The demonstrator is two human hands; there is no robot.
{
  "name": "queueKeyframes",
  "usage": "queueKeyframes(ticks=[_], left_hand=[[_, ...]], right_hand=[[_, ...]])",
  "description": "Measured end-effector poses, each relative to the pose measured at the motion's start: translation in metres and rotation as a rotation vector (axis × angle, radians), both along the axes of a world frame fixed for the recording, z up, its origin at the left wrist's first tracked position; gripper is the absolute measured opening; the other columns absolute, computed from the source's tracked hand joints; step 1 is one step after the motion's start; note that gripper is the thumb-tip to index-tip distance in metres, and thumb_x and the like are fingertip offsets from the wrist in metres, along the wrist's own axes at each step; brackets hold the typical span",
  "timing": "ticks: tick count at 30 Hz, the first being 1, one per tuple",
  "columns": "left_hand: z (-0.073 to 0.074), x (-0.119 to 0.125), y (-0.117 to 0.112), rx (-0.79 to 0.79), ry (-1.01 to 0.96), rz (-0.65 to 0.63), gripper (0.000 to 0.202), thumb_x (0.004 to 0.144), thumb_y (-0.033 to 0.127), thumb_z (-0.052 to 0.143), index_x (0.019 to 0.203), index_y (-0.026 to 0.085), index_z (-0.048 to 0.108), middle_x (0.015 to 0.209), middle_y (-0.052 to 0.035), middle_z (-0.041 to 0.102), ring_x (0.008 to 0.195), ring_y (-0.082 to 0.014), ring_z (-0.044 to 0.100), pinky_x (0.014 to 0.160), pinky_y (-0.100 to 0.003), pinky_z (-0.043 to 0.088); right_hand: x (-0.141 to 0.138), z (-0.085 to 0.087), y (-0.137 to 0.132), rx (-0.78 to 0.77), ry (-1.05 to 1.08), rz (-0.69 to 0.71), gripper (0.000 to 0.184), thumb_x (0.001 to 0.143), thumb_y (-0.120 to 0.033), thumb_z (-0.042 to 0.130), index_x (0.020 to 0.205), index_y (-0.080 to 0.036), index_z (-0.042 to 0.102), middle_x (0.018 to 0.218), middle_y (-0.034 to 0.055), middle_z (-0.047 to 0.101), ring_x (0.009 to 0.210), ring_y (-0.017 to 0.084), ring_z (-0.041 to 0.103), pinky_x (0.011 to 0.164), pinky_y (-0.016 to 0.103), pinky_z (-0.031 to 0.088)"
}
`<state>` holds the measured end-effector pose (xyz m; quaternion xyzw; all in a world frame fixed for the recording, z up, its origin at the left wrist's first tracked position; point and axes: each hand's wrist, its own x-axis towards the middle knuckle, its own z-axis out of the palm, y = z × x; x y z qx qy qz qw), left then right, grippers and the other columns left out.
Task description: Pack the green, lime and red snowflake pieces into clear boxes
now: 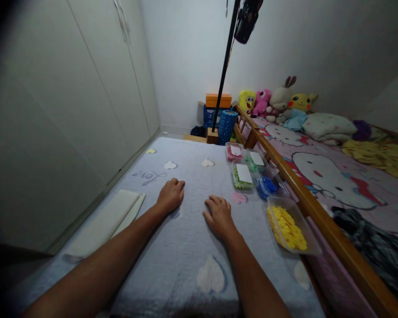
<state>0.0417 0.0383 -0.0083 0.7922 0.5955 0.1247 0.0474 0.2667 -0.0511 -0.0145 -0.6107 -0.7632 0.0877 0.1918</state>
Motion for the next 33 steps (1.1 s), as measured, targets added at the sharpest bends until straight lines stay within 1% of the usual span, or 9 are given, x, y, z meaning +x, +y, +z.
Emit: queueKeyframes(ticks=[8, 13, 15, 17, 20, 23, 26, 29, 33], left_hand=[[0.009, -0.024, -0.051, -0.082, -0.043, -0.150, 0.042, 0.098, 0.027, 0.054, 0.139, 0.024, 0.060, 0.149, -0.0125, 0.055, 0.137, -0.0286, 0.049, 0.116, -0.043, 0.038], [0.023, -0.040, -0.074, -0.139, -0.062, -0.183, 0.035, 0.095, 0.023, 0.057, 0.128, 0.021, 0.066, 0.137, -0.0126, 0.065, 0.128, -0.0280, 0.058, 0.111, -0.041, 0.043], [0.029, -0.051, -0.079, -0.132, -0.077, -0.135, 0.034, 0.097, 0.023, 0.053, 0.128, 0.020, 0.067, 0.130, -0.0124, 0.069, 0.122, -0.0273, 0.062, 0.109, -0.040, 0.045], [0.035, -0.067, -0.084, -0.062, -0.088, -0.032, 0.038, 0.096, 0.021, 0.052, 0.131, 0.019, 0.066, 0.134, -0.0125, 0.068, 0.125, -0.0273, 0.060, 0.111, -0.040, 0.043], [0.041, -0.098, -0.093, 0.060, -0.054, 0.187, 0.039, 0.096, 0.022, 0.048, 0.131, 0.018, 0.066, 0.135, -0.0129, 0.068, 0.126, -0.0290, 0.060, 0.111, -0.043, 0.043], [0.040, -0.127, -0.105, 0.070, 0.059, 0.410, 0.043, 0.097, 0.032, 0.047, 0.132, 0.016, 0.066, 0.141, -0.0166, 0.063, 0.127, -0.0359, 0.057, 0.106, -0.049, 0.046], [0.033, -0.143, -0.115, 0.006, 0.142, 0.489, 0.049, 0.095, 0.043, 0.050, 0.133, 0.017, 0.066, 0.143, -0.0181, 0.060, 0.131, -0.0396, 0.054, 0.106, -0.051, 0.046], [0.023, -0.149, -0.118, -0.017, 0.195, 0.487, 0.051, 0.094, 0.046, 0.050, 0.135, 0.018, 0.065, 0.141, -0.0182, 0.061, 0.129, -0.0389, 0.056, 0.107, -0.050, 0.046], [0.017, -0.150, -0.114, -0.013, 0.230, 0.464, 0.054, 0.096, 0.046, 0.046, 0.137, 0.016, 0.062, 0.139, -0.0195, 0.061, 0.127, -0.0385, 0.056, 0.106, -0.049, 0.047]], right_hand=[[0.010, -0.006, 0.009, 0.031, 0.094, -0.015, 0.027, 0.093, -0.028, 0.060, 0.115, -0.024, 0.073, 0.137, 0.0114, 0.069, 0.126, 0.032, 0.057, 0.108, 0.051, 0.040], [0.015, -0.005, 0.014, 0.032, 0.159, -0.004, 0.023, 0.093, -0.027, 0.057, 0.108, -0.023, 0.074, 0.131, 0.0110, 0.072, 0.122, 0.029, 0.061, 0.106, 0.048, 0.042], [0.016, -0.004, 0.014, 0.027, 0.174, -0.002, 0.022, 0.092, -0.027, 0.057, 0.106, -0.023, 0.074, 0.130, 0.0110, 0.073, 0.122, 0.029, 0.061, 0.107, 0.048, 0.042], [0.016, -0.003, 0.014, 0.023, 0.190, -0.002, 0.021, 0.092, -0.026, 0.057, 0.105, -0.023, 0.073, 0.129, 0.0111, 0.073, 0.122, 0.029, 0.062, 0.107, 0.048, 0.042], [0.017, -0.002, 0.014, 0.026, 0.203, -0.001, 0.021, 0.091, -0.025, 0.057, 0.104, -0.023, 0.073, 0.129, 0.0111, 0.073, 0.121, 0.028, 0.062, 0.108, 0.048, 0.042], [0.016, -0.002, 0.014, 0.019, 0.197, -0.008, 0.021, 0.091, -0.024, 0.057, 0.104, -0.023, 0.073, 0.129, 0.0112, 0.073, 0.121, 0.029, 0.062, 0.107, 0.048, 0.042], [0.014, -0.003, 0.014, 0.011, 0.192, -0.017, 0.020, 0.091, -0.023, 0.058, 0.104, -0.023, 0.073, 0.130, 0.0107, 0.072, 0.122, 0.028, 0.061, 0.108, 0.048, 0.041], [0.014, 0.002, 0.014, 0.005, 0.188, -0.006, 0.021, 0.091, -0.022, 0.057, 0.103, -0.023, 0.073, 0.126, 0.0104, 0.074, 0.120, 0.027, 0.062, 0.107, 0.046, 0.043], [0.030, 0.025, 0.003, 0.075, 0.150, -0.052, 0.024, 0.091, -0.024, 0.054, 0.105, -0.020, 0.072, 0.118, 0.0129, 0.075, 0.114, 0.028, 0.064, 0.106, 0.043, 0.045]])
